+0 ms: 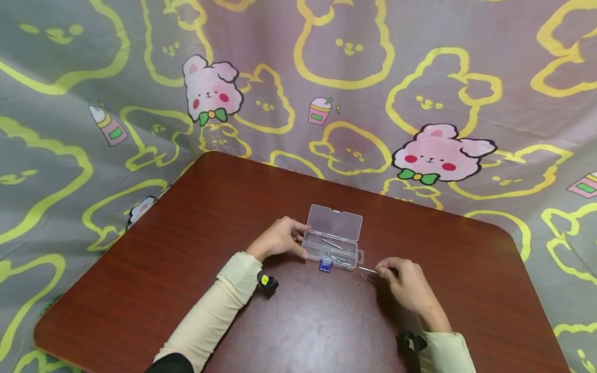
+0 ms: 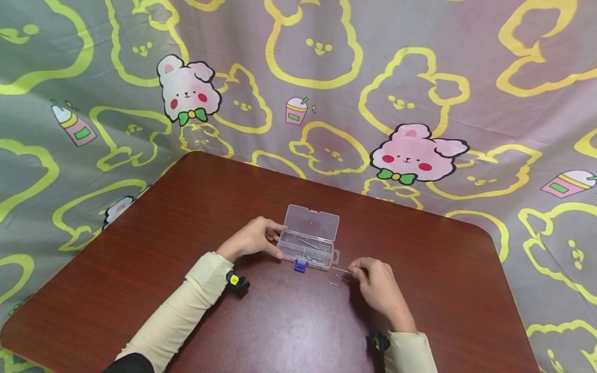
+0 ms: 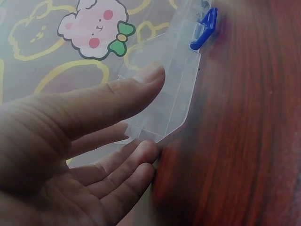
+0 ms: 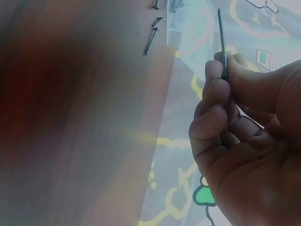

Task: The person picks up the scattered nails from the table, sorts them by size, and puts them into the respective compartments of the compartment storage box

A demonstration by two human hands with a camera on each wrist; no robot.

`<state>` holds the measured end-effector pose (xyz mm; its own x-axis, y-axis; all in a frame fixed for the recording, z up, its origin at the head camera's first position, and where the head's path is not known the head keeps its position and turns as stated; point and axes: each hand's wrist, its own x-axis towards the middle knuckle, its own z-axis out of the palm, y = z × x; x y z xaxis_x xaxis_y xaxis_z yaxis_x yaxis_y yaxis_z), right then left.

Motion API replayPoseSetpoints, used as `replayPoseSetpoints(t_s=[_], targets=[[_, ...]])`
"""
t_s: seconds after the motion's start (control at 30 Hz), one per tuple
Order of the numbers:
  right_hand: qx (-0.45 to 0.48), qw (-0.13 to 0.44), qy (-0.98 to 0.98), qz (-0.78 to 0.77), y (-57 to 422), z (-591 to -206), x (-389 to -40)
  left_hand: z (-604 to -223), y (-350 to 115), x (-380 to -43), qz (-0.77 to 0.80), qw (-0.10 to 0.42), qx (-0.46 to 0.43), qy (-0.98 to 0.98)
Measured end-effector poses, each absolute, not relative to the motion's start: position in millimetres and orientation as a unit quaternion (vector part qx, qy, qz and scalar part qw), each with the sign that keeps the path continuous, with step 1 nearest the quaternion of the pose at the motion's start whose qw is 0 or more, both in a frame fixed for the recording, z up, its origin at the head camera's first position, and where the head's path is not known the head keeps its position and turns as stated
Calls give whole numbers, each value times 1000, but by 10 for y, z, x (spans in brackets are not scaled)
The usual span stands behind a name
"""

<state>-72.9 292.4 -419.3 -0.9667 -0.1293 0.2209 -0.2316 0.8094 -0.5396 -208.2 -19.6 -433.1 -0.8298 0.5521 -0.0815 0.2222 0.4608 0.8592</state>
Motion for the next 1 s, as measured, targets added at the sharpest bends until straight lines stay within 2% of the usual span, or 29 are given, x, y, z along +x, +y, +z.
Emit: replayPoseSetpoints(t_s=[1.0], targets=[[80,96,-945,304,2644,-4165,-1074,-4325,-191,-2082,463,175,231,838]])
